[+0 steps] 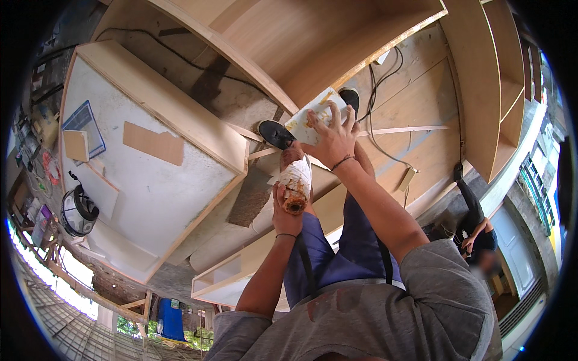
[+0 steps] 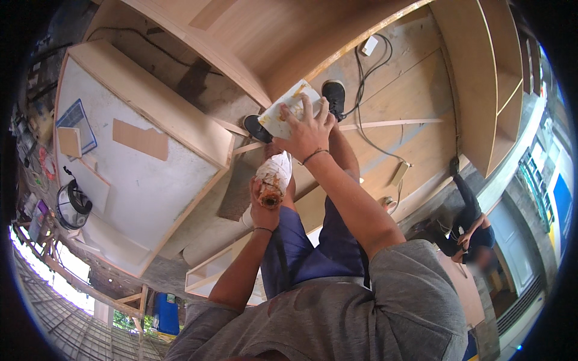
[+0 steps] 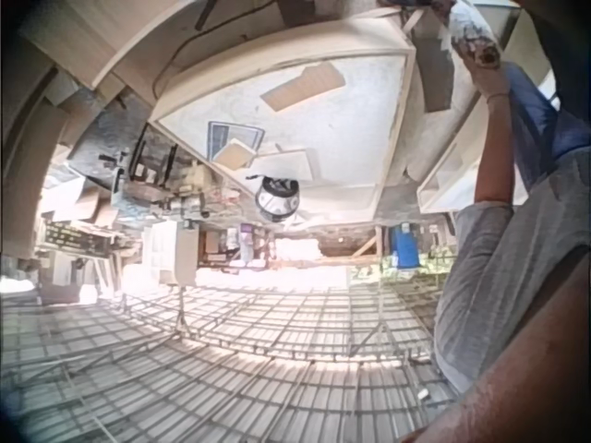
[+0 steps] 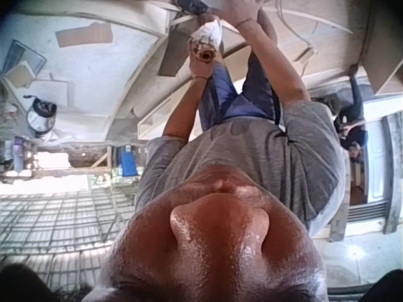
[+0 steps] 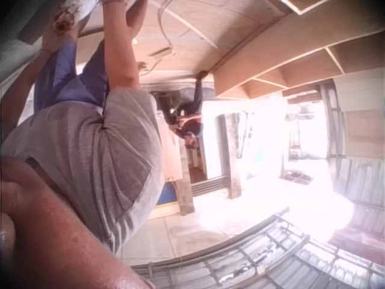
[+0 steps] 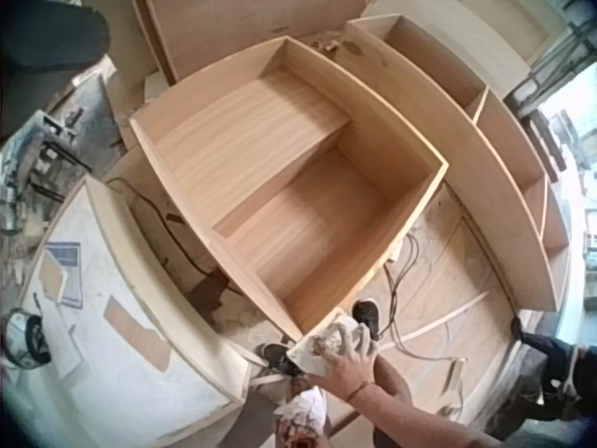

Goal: The person applies a liquid finish to the edges and surfaces of wooden cabinet components using a sponge and a cloth.

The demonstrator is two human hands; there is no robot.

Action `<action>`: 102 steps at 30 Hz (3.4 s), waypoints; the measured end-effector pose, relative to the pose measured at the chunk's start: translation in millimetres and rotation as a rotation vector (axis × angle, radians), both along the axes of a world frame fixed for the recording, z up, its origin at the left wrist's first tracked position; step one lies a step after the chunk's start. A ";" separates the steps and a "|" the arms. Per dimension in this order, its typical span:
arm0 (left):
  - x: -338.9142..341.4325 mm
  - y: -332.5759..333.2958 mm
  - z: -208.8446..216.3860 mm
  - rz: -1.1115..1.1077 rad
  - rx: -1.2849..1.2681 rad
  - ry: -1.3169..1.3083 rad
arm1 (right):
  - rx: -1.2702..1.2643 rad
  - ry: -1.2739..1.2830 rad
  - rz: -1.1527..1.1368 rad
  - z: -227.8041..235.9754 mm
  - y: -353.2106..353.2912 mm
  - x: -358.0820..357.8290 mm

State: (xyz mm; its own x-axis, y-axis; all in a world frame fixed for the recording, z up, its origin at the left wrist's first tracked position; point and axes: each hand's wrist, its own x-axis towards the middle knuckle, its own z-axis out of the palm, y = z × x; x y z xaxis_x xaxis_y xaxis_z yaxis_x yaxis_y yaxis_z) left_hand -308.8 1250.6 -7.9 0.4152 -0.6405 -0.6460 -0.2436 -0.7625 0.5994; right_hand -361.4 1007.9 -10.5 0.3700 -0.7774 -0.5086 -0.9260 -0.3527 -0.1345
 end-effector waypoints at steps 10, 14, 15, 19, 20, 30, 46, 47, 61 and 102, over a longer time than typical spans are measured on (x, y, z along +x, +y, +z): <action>7.6 -5.4 4.6 -0.004 0.042 0.027 | -0.026 -0.098 -0.041 2.2 18.3 -4.6; 7.4 -3.2 0.6 -0.027 0.001 -0.017 | -0.017 -0.084 -0.053 -13.3 29.6 -9.5; 7.4 -1.2 -0.2 -0.030 -0.004 -0.031 | 0.004 -0.059 -0.051 -8.2 31.1 -7.8; 5.9 1.0 -2.1 -0.032 0.000 -0.028 | 0.042 -0.014 -0.067 9.7 26.0 -3.0; 5.5 0.6 -1.9 -0.034 0.006 -0.018 | 0.009 -0.047 -0.060 7.6 22.0 -1.0; -8.5 -4.4 -3.3 -0.077 0.031 -0.085 | 0.086 0.073 -0.090 14.9 2.0 -35.0; -28.8 -30.2 8.0 -0.124 0.030 -0.095 | -0.145 -0.171 -0.025 -36.1 -88.2 -82.5; -29.4 -28.8 8.2 -0.132 0.046 -0.097 | -0.133 -0.158 -0.028 -34.1 -86.8 -83.7; -34.6 -18.9 -8.7 -0.232 -0.094 -0.187 | 0.058 -0.024 -0.032 -9.3 -107.6 -75.2; 54.1 -201.5 394.7 -0.200 -1.099 0.011 | 0.796 -1.709 -1.364 219.6 -67.4 -110.6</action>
